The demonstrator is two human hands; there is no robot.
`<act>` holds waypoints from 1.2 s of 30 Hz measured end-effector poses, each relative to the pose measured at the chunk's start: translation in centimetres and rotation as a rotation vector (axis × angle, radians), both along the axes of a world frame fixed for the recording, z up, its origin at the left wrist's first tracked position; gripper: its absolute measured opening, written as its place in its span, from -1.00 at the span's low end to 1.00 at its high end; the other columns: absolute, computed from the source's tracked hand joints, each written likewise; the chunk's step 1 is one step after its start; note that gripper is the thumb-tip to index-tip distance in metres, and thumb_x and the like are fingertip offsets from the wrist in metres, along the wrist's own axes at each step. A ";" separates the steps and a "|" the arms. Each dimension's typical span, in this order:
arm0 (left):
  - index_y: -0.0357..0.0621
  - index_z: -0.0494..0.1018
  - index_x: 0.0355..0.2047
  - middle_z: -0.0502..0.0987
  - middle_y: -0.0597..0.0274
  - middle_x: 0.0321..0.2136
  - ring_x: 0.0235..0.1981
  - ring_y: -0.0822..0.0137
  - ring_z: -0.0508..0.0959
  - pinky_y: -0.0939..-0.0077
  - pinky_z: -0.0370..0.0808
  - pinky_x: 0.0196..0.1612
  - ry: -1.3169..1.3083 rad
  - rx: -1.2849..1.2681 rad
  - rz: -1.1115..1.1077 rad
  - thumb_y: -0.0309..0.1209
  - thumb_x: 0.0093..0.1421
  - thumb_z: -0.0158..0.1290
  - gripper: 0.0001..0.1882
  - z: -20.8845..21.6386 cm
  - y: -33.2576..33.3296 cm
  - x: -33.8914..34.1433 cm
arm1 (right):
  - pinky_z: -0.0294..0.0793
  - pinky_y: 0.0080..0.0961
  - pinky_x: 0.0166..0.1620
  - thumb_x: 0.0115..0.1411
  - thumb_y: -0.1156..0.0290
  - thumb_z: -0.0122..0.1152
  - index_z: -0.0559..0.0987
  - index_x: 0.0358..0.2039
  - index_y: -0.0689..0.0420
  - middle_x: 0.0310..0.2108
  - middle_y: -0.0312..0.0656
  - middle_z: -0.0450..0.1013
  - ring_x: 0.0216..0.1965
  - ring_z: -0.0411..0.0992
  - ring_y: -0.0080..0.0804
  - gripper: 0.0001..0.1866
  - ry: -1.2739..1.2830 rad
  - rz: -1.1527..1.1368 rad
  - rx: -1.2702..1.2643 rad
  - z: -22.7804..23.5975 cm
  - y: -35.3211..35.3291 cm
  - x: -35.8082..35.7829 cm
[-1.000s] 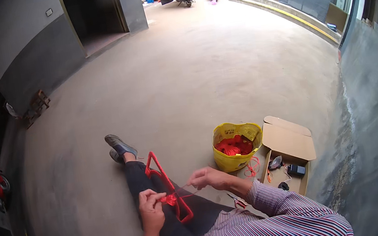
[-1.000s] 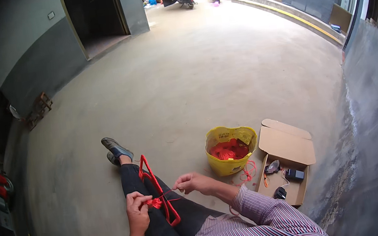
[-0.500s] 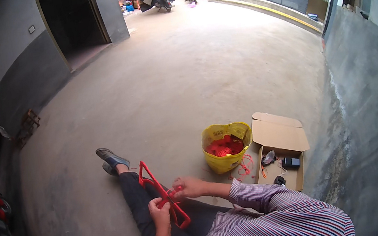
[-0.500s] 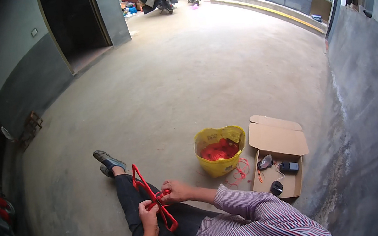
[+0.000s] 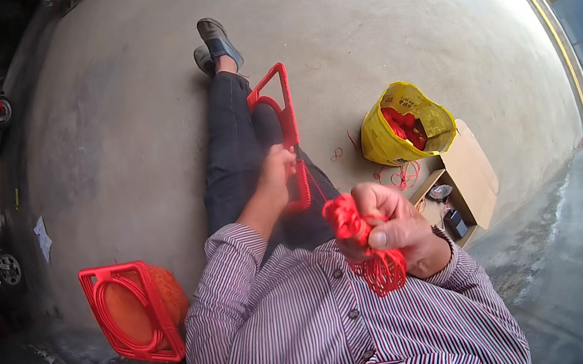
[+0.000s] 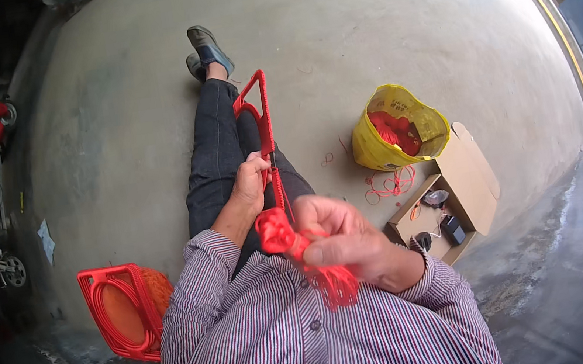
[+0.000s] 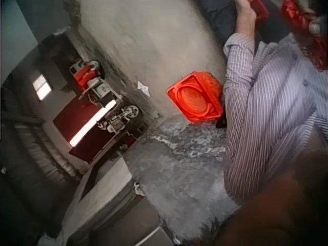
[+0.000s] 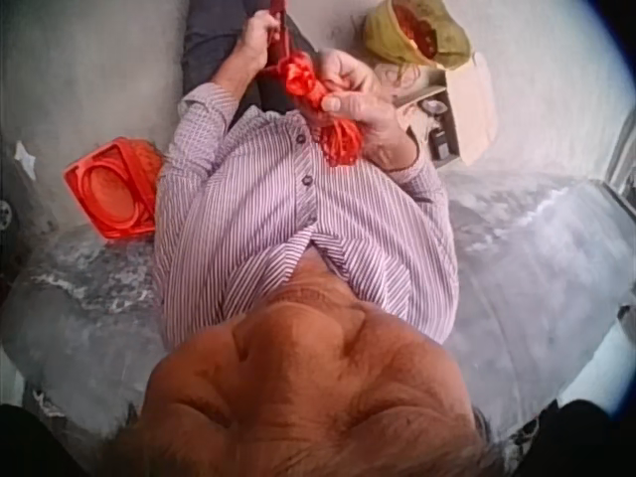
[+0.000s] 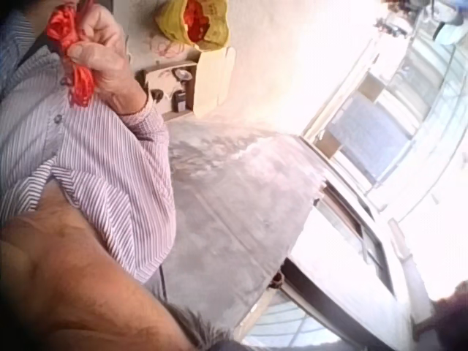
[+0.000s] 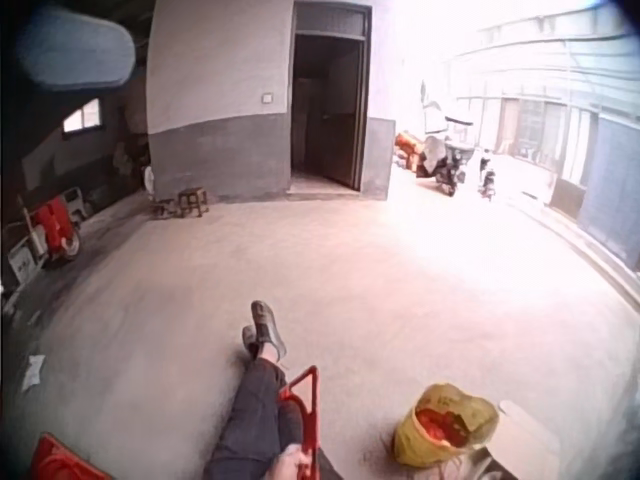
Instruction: Winding red string around a red plastic furniture frame to create a woven surface.
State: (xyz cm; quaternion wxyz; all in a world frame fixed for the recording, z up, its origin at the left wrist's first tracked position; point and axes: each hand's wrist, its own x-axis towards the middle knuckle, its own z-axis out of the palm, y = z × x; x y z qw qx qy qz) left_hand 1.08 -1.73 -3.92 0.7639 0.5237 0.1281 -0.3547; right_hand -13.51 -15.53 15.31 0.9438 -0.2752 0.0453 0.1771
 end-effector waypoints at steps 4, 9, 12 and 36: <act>-0.23 0.35 -0.14 0.39 0.32 -0.33 -0.32 0.44 0.39 0.52 0.35 -0.14 -0.052 0.092 -0.018 -0.55 -0.08 -0.10 -0.60 1.1 -0.1 -0.9 | 0.28 -0.52 -0.55 -0.01 0.59 0.21 0.25 -0.50 0.10 -0.51 -0.23 0.40 -0.58 0.32 -0.50 -0.73 -0.213 -0.345 0.028 3.3 -1.3 -0.1; -0.28 0.34 -0.13 0.47 0.23 -0.17 -0.15 0.52 0.43 0.55 0.37 -0.10 -1.372 0.788 -0.005 -0.57 0.07 -0.03 -0.69 4.8 -1.1 -2.8 | 0.28 -0.41 -0.56 0.20 0.41 0.22 0.17 -0.09 0.10 -0.54 -0.12 0.45 -0.63 0.33 -0.36 -0.58 -1.131 -0.095 -0.102 5.5 -7.2 3.5; -0.25 0.38 -0.22 0.51 0.31 -0.38 -0.34 0.59 0.45 0.64 0.40 -0.28 -0.710 0.351 -0.108 -0.55 0.19 -0.02 -0.87 5.8 -0.2 -1.7 | 0.43 -0.43 -0.34 0.13 0.41 0.31 0.33 0.02 0.16 -0.43 -0.16 0.46 -0.43 0.43 -0.39 -0.52 -0.567 -0.526 -0.516 -2.5 -7.8 0.2; -0.13 0.42 -0.42 0.39 0.40 -0.62 -0.67 0.61 0.26 0.74 0.15 -0.67 -0.172 0.189 -0.099 -0.35 0.27 -0.07 -0.83 7.1 1.2 1.1 | 0.36 -0.43 -0.22 0.37 0.14 -0.10 0.41 -0.13 0.07 -0.58 -0.44 0.20 -0.51 0.25 -0.60 -0.72 -0.232 -0.522 -0.156 -5.3 -6.9 6.9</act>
